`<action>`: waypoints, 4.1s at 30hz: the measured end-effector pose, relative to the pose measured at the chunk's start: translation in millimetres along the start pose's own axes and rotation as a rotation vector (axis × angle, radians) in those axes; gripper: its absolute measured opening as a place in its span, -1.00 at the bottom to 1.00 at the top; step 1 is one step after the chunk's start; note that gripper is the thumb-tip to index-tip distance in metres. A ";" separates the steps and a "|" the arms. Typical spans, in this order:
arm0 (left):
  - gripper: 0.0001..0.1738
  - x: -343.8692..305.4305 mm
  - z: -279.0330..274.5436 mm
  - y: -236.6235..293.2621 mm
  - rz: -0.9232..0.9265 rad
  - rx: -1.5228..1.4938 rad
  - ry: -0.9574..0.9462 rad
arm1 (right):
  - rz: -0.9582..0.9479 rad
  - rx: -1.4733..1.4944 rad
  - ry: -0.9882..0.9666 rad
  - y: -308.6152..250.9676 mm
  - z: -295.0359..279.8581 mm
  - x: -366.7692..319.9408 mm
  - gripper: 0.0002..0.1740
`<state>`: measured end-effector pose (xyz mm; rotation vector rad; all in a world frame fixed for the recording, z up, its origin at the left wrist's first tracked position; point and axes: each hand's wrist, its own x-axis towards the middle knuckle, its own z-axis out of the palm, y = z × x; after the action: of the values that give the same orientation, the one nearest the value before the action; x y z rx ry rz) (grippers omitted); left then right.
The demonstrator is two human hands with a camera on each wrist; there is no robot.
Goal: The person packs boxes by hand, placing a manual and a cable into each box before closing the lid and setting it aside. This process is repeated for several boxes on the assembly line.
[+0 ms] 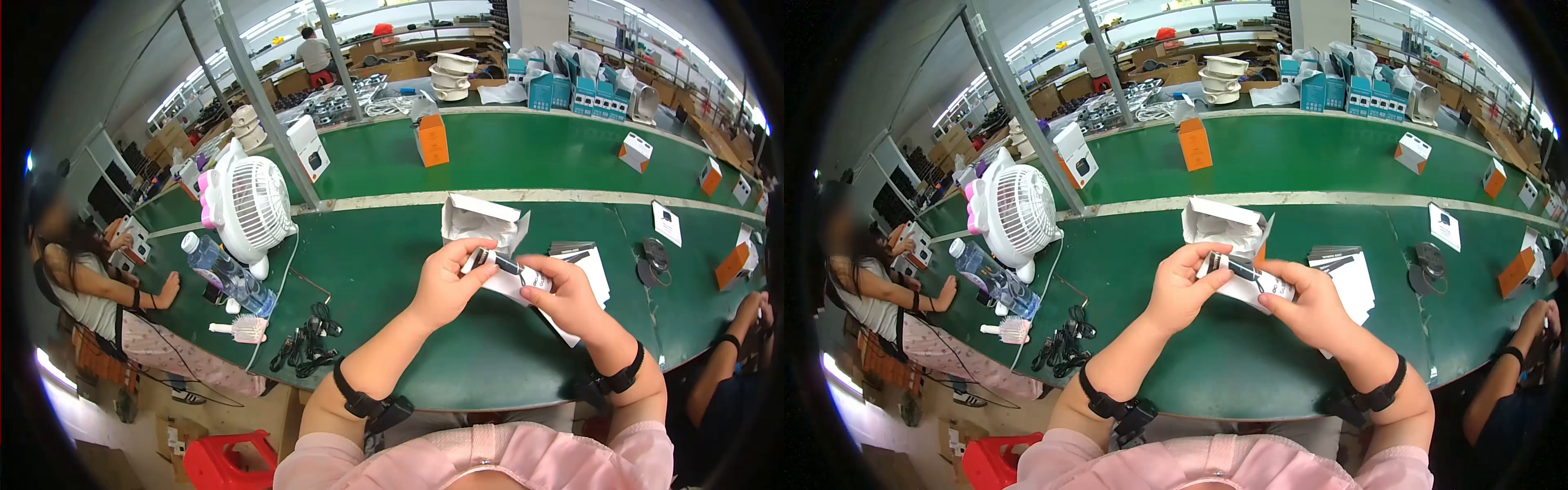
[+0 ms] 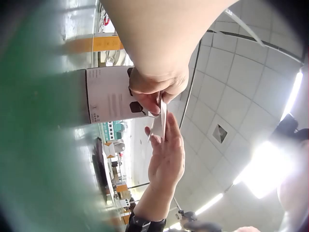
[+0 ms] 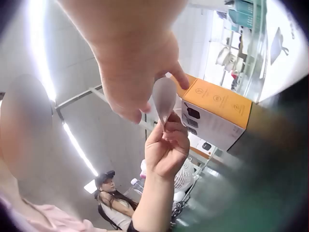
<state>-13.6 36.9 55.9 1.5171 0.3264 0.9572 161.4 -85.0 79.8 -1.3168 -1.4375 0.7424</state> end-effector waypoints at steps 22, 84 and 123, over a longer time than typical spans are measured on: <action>-0.44 16.0 -7.4 -0.4 0.415 1.266 0.103 | -0.060 0.030 -0.228 -67.5 -7.6 53.1 -0.68; -0.45 6.9 -7.5 -11.7 0.612 1.173 0.171 | -0.285 -1.507 -0.359 -77.0 44.4 153.3 -0.84; -0.66 17.6 -39.7 -2.9 0.723 0.885 0.641 | -0.257 -0.541 0.167 -59.7 -24.3 79.2 -0.61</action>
<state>-30.4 77.1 56.1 2.1455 0.7523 2.0704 171.9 -26.5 162.8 -1.5104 -1.6934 0.0649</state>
